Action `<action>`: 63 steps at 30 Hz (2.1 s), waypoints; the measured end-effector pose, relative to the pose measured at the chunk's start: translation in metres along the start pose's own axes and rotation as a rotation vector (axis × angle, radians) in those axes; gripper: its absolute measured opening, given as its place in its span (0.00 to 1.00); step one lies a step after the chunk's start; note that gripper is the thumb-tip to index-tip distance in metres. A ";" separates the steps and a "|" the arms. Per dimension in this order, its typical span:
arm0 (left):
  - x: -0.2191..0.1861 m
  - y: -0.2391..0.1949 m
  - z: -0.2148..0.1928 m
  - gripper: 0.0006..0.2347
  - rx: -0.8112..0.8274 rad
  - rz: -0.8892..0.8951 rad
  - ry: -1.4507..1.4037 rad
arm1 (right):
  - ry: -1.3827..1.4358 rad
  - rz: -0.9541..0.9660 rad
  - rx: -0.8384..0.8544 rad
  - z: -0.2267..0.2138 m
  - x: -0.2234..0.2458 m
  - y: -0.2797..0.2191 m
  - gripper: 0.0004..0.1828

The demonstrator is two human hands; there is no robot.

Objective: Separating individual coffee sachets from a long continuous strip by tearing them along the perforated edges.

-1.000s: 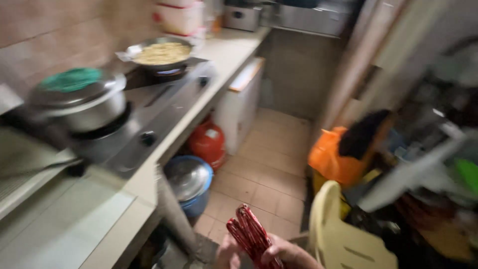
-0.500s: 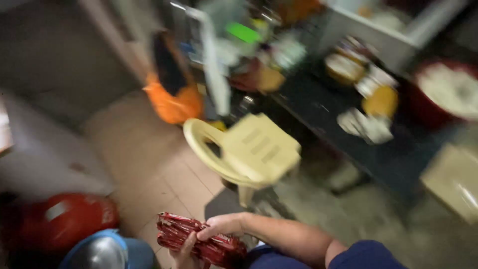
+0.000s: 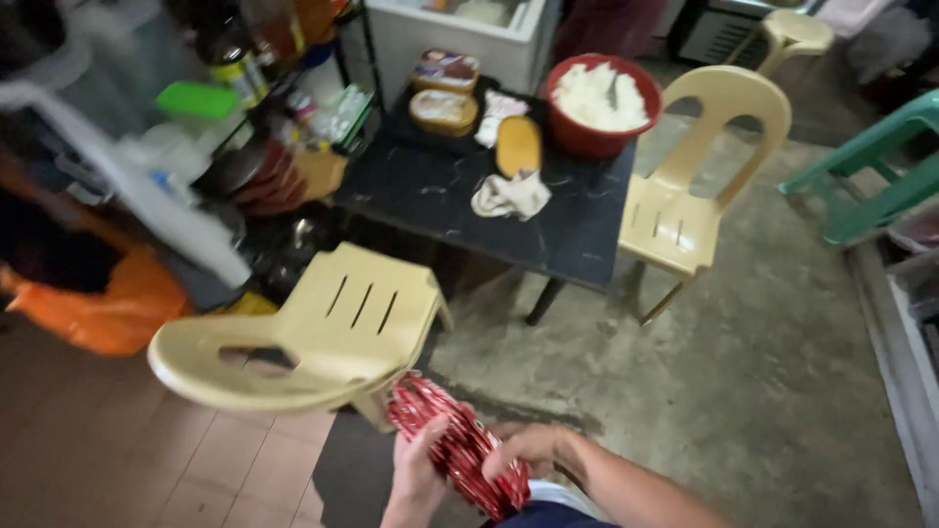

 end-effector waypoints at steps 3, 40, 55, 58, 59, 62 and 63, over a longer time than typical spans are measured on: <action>0.020 0.031 0.036 0.17 0.057 -0.091 0.098 | 0.037 -0.108 0.114 -0.013 0.025 -0.028 0.31; 0.208 0.572 0.159 0.30 0.871 0.505 2.559 | 0.845 -0.772 -0.857 -0.300 0.257 -0.152 0.24; 0.000 0.618 0.086 0.27 0.518 0.259 2.615 | 0.617 -0.465 -0.774 -0.348 0.314 -0.058 0.20; -0.009 0.609 0.091 0.24 0.380 0.303 2.517 | 0.531 -0.544 -0.674 -0.346 0.368 -0.038 0.23; -0.008 0.609 0.096 0.24 0.364 0.300 2.521 | 0.524 -0.541 -0.663 -0.337 0.392 -0.035 0.23; -0.014 0.591 0.111 0.24 0.248 0.426 2.317 | 0.713 -0.475 -0.644 -0.327 0.418 -0.019 0.31; -0.016 0.584 0.116 0.24 0.213 0.469 2.212 | 0.608 -0.411 -0.830 -0.349 0.411 -0.025 0.26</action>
Point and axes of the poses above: each hand's wrist, its own y-axis towards the middle knuckle, its own z-axis out of the palm, x = y × z, the point moved 9 cm from there along y, towards the middle knuckle, and after that the axes turned 14 degrees about y, right-handed, at the moved point
